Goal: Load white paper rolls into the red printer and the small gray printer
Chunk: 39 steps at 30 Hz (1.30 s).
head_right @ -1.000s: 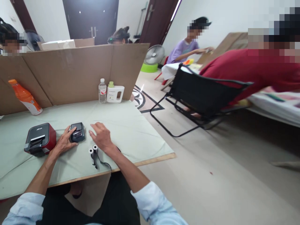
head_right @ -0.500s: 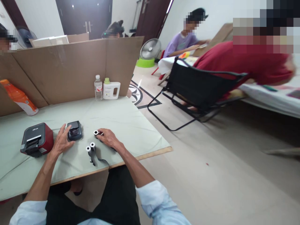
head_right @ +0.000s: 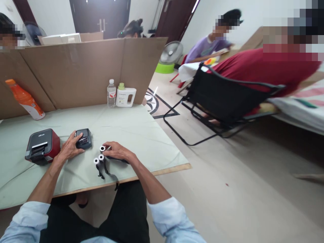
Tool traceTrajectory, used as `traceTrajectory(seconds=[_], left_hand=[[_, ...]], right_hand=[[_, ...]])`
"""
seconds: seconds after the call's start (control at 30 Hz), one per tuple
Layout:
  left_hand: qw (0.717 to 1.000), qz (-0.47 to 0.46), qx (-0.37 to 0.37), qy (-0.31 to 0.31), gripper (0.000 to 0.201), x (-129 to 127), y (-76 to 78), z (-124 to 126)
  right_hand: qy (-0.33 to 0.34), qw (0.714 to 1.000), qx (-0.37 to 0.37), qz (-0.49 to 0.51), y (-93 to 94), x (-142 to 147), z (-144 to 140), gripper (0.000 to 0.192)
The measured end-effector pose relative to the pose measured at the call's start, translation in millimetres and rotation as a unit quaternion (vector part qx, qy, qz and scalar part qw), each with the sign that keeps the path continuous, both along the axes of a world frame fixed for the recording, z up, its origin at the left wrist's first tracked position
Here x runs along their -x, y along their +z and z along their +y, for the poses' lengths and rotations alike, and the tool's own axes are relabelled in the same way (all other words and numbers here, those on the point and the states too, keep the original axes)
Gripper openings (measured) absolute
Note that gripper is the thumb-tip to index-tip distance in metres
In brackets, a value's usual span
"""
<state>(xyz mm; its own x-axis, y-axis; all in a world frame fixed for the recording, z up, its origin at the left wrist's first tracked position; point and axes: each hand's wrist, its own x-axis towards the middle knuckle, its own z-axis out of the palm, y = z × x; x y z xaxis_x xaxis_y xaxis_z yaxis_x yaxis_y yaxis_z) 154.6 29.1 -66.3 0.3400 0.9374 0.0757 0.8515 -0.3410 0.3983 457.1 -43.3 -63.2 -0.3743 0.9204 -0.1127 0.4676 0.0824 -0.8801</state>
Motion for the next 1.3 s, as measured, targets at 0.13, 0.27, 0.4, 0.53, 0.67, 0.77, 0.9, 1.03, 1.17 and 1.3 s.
traceTrajectory(seconds=[0.13,0.27,0.4,0.53,0.67,0.77,0.9,1.03,1.17,1.3], left_hand=[[1.0,0.008,0.008,0.014,0.098,-3.5,2.2,-2.6],[1.0,0.009,0.009,0.013,0.096,-5.0,3.6,-6.4],[1.0,0.013,0.013,0.005,0.097,-4.2,4.0,-9.8],[1.0,0.007,-0.002,-0.009,0.094,-2.6,3.0,-12.3],[1.0,0.007,-0.009,-0.017,0.092,-2.8,3.8,-11.1],[0.999,0.022,-0.02,-0.024,0.09,-12.6,9.1,-6.0],[0.997,0.035,-0.039,-0.057,0.091,-49.0,17.9,6.0],[0.993,0.043,-0.026,-0.109,0.092,-101.0,16.0,18.2],[0.987,0.037,0.009,-0.155,0.092,-139.7,5.7,28.3],[0.98,-0.018,0.04,-0.195,0.078,-137.6,4.6,37.6]], right_hand=[[0.013,0.999,0.034,0.029,1.0,-2.9,19.6,0.054],[-0.002,0.996,0.029,0.084,-1.2,10.0,48.1,0.058],[-0.022,0.991,0.065,0.111,-8.1,33.5,75.8,0.062],[-0.019,0.983,0.109,0.147,-18.4,52.4,89.6,0.062],[-0.012,0.981,0.092,0.171,-24.4,61.7,89.5,0.054],[-0.003,0.982,0.054,0.18,-22.3,56.2,85.1,0.044],[-0.054,0.978,0.026,0.199,-16.0,23.6,75.9,0.042],[-0.138,0.97,0.021,0.2,-15.5,-21.7,64.1,0.04],[-0.195,0.961,0.036,0.192,-22.9,-50.5,54.1,0.038],[-0.243,0.96,0.007,0.139,-30.9,-58.4,42.7,0.04]])
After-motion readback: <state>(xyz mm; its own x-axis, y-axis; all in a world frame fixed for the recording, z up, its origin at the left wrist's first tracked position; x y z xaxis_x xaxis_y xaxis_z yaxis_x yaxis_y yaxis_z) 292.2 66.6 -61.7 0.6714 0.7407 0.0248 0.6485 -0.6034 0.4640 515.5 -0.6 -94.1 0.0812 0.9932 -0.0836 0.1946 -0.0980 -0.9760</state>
